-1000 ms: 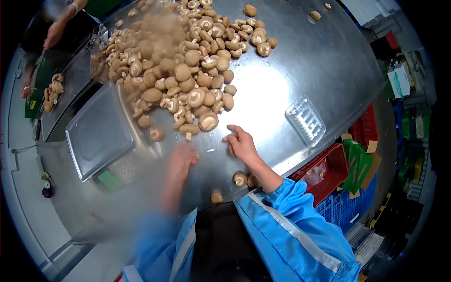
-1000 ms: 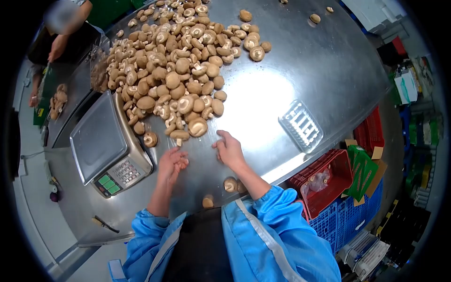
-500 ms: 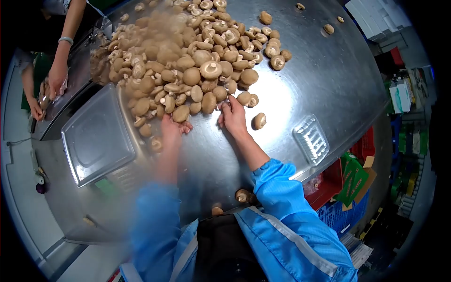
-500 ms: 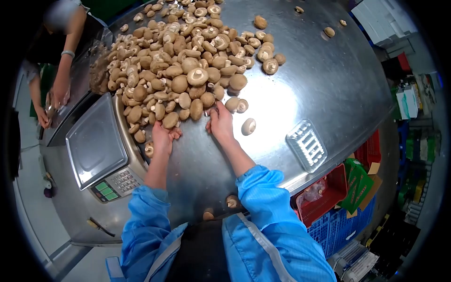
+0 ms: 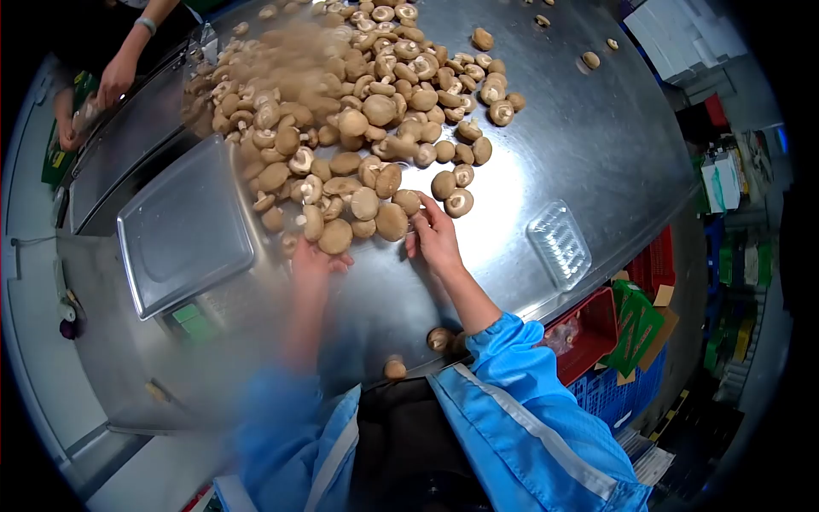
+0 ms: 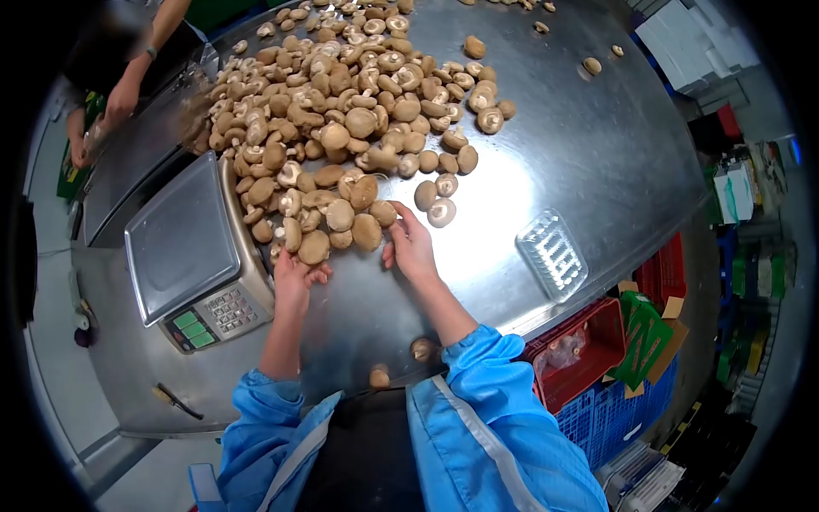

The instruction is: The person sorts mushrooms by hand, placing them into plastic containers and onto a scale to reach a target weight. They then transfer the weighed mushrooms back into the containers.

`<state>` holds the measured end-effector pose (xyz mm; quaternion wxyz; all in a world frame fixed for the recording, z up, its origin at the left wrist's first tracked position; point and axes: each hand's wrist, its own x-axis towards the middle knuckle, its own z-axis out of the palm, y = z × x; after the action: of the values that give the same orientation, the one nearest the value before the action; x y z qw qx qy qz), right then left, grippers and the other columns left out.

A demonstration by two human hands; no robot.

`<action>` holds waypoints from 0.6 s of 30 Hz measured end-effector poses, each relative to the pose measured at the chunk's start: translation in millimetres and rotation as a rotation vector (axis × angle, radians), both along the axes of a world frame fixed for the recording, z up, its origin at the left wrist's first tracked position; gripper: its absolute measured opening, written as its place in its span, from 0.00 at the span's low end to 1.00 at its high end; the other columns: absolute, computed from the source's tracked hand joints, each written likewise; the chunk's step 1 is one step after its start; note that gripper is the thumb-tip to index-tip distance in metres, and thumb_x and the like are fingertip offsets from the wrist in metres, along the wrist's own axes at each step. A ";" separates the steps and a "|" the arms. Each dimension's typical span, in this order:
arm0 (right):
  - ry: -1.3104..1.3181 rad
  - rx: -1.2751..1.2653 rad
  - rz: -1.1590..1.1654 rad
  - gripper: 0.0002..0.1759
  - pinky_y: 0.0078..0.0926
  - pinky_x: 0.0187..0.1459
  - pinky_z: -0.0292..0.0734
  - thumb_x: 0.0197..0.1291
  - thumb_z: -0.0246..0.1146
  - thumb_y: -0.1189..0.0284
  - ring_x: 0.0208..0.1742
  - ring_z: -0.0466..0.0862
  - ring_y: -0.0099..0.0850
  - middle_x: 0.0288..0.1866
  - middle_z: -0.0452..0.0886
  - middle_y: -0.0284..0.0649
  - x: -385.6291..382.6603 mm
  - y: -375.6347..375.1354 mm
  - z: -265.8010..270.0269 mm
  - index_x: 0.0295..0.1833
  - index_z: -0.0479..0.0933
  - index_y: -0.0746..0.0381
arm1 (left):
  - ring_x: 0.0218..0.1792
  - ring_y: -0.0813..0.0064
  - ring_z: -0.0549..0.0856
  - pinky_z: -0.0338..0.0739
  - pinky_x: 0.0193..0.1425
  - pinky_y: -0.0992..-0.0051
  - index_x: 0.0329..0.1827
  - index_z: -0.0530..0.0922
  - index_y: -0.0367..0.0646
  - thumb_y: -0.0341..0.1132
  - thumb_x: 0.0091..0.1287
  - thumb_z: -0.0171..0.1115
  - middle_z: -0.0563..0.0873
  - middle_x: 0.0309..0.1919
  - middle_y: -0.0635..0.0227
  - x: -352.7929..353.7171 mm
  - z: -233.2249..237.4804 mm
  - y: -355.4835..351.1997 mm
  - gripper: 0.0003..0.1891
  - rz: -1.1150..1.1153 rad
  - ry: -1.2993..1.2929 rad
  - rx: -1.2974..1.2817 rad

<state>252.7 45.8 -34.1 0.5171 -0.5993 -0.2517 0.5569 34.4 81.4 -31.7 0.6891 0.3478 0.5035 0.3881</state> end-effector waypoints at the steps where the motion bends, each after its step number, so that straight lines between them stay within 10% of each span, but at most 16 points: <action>1: 0.019 0.002 0.008 0.23 0.21 0.20 0.75 0.76 0.48 0.75 0.20 0.76 0.22 0.42 0.78 0.40 0.0 -3.3 0.7 0.73 0.65 0.62 | 0.32 0.69 0.86 0.79 0.30 0.76 0.63 0.66 0.34 0.23 0.72 0.51 0.84 0.43 0.57 -4.8 10.3 -3.6 0.18 -0.023 -0.008 0.006; 11: -0.170 0.089 0.169 0.26 0.21 0.23 0.75 0.74 0.51 0.74 0.23 0.79 0.21 0.38 0.82 0.38 -73.7 10.2 49.5 0.75 0.61 0.65 | 0.34 0.72 0.86 0.80 0.32 0.79 0.65 0.71 0.33 0.21 0.67 0.51 0.85 0.46 0.59 -88.9 77.1 -5.0 0.22 0.073 0.055 0.057; 16: -0.579 0.278 0.313 0.26 0.32 0.60 0.77 0.67 0.58 0.76 0.64 0.77 0.41 0.70 0.69 0.50 -131.2 31.1 47.0 0.71 0.67 0.68 | 0.23 0.81 0.82 0.74 0.21 0.84 0.64 0.73 0.34 0.22 0.68 0.55 0.86 0.41 0.64 -152.3 83.3 10.3 0.20 0.173 0.148 0.030; 18: -0.731 0.453 0.281 0.26 0.38 0.66 0.71 0.64 0.58 0.78 0.67 0.73 0.48 0.70 0.69 0.53 -154.2 42.5 43.6 0.68 0.68 0.70 | 0.20 0.82 0.81 0.70 0.17 0.85 0.65 0.72 0.34 0.23 0.68 0.55 0.86 0.40 0.66 -179.5 80.4 15.3 0.20 0.184 0.101 0.027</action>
<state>98.5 88.3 9.5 0.4317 -0.5882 -0.6124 0.3041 -145.1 96.7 48.8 0.6196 0.3282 0.5622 0.4386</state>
